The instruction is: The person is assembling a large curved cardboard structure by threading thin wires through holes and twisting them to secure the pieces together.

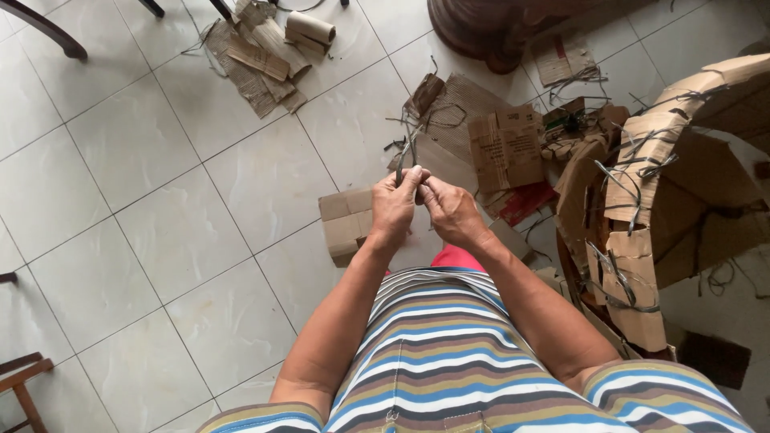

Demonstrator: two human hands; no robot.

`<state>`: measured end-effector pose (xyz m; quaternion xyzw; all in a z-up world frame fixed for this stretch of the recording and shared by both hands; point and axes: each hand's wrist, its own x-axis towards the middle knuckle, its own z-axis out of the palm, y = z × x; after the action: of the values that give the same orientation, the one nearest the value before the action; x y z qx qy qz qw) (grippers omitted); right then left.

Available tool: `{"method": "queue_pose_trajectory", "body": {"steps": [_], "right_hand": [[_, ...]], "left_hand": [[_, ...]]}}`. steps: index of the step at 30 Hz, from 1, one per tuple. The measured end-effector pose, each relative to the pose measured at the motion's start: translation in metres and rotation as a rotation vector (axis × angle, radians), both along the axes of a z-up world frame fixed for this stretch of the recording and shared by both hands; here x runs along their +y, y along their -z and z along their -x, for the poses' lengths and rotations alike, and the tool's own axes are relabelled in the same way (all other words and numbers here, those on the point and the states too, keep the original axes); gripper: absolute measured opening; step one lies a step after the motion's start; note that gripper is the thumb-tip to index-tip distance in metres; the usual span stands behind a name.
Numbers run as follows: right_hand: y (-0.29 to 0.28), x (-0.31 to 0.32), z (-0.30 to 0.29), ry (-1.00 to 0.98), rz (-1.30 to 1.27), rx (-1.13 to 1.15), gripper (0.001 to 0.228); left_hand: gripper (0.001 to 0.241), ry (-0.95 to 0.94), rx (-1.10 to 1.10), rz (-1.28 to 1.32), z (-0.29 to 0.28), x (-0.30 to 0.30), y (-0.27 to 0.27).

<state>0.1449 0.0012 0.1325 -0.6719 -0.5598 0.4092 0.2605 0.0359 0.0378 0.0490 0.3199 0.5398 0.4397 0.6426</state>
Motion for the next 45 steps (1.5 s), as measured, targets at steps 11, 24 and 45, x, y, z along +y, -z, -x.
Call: {"method": "queue_pose_trajectory", "body": {"steps": [11, 24, 45], "right_hand": [[0.02, -0.004, -0.005, 0.051, 0.026, 0.122, 0.033], [0.056, 0.003, -0.071, 0.115, -0.022, 0.351, 0.035], [0.07, -0.011, -0.159, 0.471, 0.062, 1.043, 0.03]], "left_hand": [[0.021, 0.001, -0.289, 0.192, 0.017, 0.02, -0.032], [0.02, -0.284, -0.172, 0.198, 0.148, 0.079, 0.012], [0.02, -0.571, -0.086, 0.204, 0.281, 0.092, 0.071]]}}
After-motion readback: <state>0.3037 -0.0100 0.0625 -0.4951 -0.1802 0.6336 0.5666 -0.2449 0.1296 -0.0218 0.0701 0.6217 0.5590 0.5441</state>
